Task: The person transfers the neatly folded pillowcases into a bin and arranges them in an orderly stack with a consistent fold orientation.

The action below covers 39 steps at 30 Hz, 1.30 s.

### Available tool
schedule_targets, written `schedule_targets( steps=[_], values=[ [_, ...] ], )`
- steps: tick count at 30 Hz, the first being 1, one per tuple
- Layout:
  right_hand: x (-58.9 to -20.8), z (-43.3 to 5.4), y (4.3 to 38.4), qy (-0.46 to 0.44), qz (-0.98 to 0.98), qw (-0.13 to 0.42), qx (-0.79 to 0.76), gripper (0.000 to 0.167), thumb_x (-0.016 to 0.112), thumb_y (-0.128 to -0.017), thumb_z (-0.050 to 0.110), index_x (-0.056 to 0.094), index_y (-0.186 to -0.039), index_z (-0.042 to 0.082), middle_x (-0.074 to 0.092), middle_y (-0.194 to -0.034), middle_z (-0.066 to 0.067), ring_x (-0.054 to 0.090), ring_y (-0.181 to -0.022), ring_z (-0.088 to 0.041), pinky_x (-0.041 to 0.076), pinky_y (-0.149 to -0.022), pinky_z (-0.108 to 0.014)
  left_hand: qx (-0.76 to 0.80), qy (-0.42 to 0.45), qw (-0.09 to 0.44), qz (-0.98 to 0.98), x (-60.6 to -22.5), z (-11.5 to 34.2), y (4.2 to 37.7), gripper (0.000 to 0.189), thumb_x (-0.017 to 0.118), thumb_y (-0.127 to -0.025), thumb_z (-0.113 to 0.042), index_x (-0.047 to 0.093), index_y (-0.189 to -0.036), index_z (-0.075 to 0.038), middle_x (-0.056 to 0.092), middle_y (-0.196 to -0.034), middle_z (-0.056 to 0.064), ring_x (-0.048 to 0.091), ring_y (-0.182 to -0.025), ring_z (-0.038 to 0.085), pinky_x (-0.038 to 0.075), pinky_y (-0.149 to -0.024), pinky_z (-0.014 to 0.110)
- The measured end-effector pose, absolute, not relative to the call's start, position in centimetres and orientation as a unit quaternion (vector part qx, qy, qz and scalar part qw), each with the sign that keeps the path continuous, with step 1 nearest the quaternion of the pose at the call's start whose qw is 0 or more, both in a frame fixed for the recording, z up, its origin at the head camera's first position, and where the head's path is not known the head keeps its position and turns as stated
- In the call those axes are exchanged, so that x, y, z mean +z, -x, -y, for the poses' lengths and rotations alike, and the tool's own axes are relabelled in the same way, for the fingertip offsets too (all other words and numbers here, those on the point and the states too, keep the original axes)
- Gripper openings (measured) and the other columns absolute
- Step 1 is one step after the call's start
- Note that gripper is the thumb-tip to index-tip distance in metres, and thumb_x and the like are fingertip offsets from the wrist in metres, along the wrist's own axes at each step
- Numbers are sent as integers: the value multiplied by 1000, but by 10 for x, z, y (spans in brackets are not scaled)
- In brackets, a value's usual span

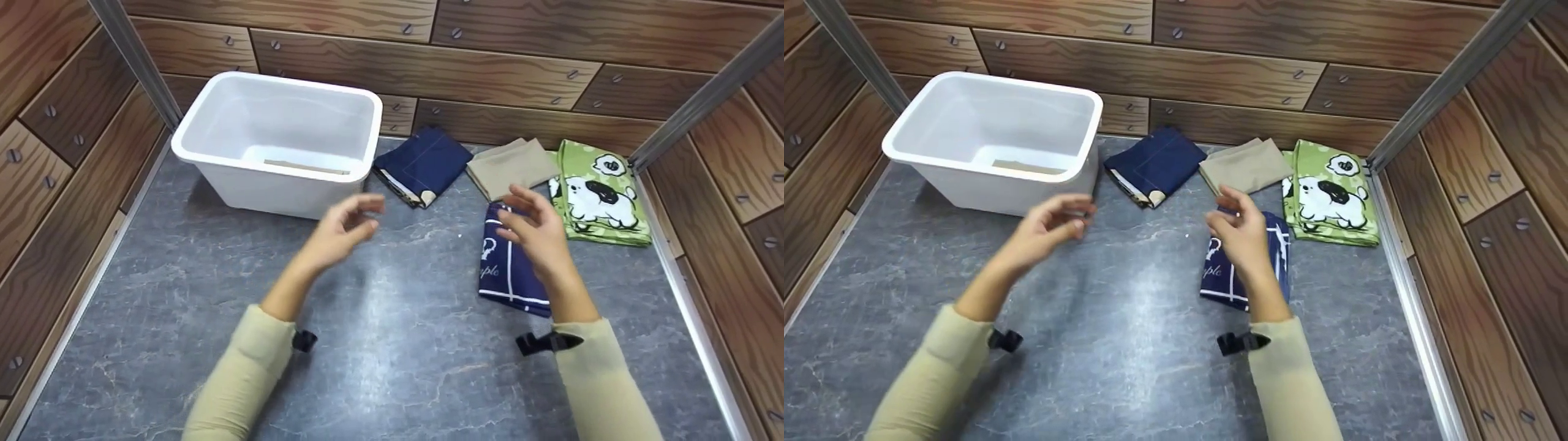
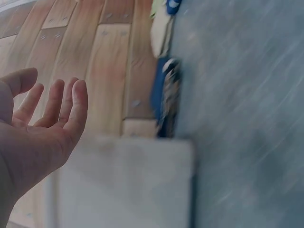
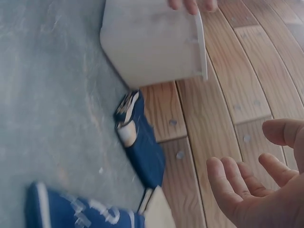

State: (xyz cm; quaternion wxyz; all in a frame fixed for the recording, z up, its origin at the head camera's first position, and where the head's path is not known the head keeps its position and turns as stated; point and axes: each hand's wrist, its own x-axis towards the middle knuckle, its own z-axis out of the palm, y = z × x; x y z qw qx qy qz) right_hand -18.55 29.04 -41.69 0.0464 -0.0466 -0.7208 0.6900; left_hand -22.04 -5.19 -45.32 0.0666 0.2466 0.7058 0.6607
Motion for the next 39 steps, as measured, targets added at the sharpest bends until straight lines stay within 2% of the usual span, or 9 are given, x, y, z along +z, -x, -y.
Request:
schedule_targets(
  steps=[3, 7, 10, 14, 19, 22, 30, 36, 39],
  values=[
    [-426, -303, 179, 68, 708, 54, 701, 56, 67, -92, 1, 46, -144, 3, 55, -124, -9, 65, -100, -16, 59, -85, -34, 678, -226, 102, -692, -473, 38, 212, 43, 61, -94, -3, 55, -137, -3, 61, -127, 18, 64, -100, 28, 56, -88, 52],
    [-439, -317, 170, 85, 692, 62, 714, 54, 66, -93, -1, 47, -142, 4, 56, -122, -7, 64, -104, -17, 59, -84, -34, 694, -211, 142, -674, -491, 23, 202, 43, 60, -94, -2, 53, -137, 1, 59, -129, 25, 64, -104, 31, 55, -90, 56],
    [-448, -327, 162, 104, 684, 62, 719, 55, 66, -93, 0, 46, -144, 4, 56, -123, -7, 61, -107, -17, 59, -85, -33, 707, -202, 170, -656, -503, 14, 196, 44, 59, -95, -2, 52, -138, 2, 57, -131, 28, 62, -109, 41, 52, -92, 60],
    [-461, -338, 153, 134, 684, 64, 714, 55, 66, -93, 2, 47, -144, 7, 56, -125, -7, 59, -109, -16, 58, -86, -31, 720, -172, 205, -640, -515, 1, 189, 46, 60, -95, -6, 52, -140, -2, 56, -134, 25, 59, -110, 49, 52, -89, 63],
    [-476, -353, 140, 172, 704, 61, 687, 56, 65, -95, 4, 44, -146, 7, 56, -124, -1, 60, -108, -12, 56, -88, -27, 741, -137, 258, -604, -524, -16, 180, 48, 58, -97, -5, 47, -143, 1, 51, -140, 27, 56, -119, 49, 54, -93, 55],
    [-483, -362, 132, 195, 725, 59, 658, 57, 64, -96, 7, 42, -149, 6, 54, -130, -4, 57, -110, -9, 54, -89, -25, 745, -123, 291, -587, -526, -26, 177, 47, 56, -98, -5, 46, -144, 0, 48, -143, 28, 53, -124, 47, 54, -95, 49],
    [-496, -375, 121, 238, 729, 65, 638, 60, 62, -95, 2, 40, -150, 5, 41, -149, -17, 41, -135, -27, 47, -93, -23, 745, -82, 337, -570, -532, -47, 171, 48, 57, -99, -10, 46, -145, -2, 51, -143, 22, 55, -125, 41, 52, -99, 47],
    [-501, -381, 116, 246, 741, 60, 622, 64, 60, -95, 3, 35, -154, 6, 32, -157, -20, 30, -145, -33, 36, -113, -35, 743, -49, 359, -562, -534, -67, 172, 51, 61, -97, -17, 47, -144, -6, 51, -145, 18, 56, -124, 34, 52, -100, 46],
    [-503, -382, 115, 242, 738, 53, 627, 66, 60, -96, 3, 31, -155, 5, 29, -159, -21, 28, -146, -33, 34, -115, -36, 744, -35, 367, -557, -533, -77, 175, 52, 62, -96, -17, 48, -145, -8, 51, -144, 17, 56, -122, 33, 52, -99, 46]
  ],
)
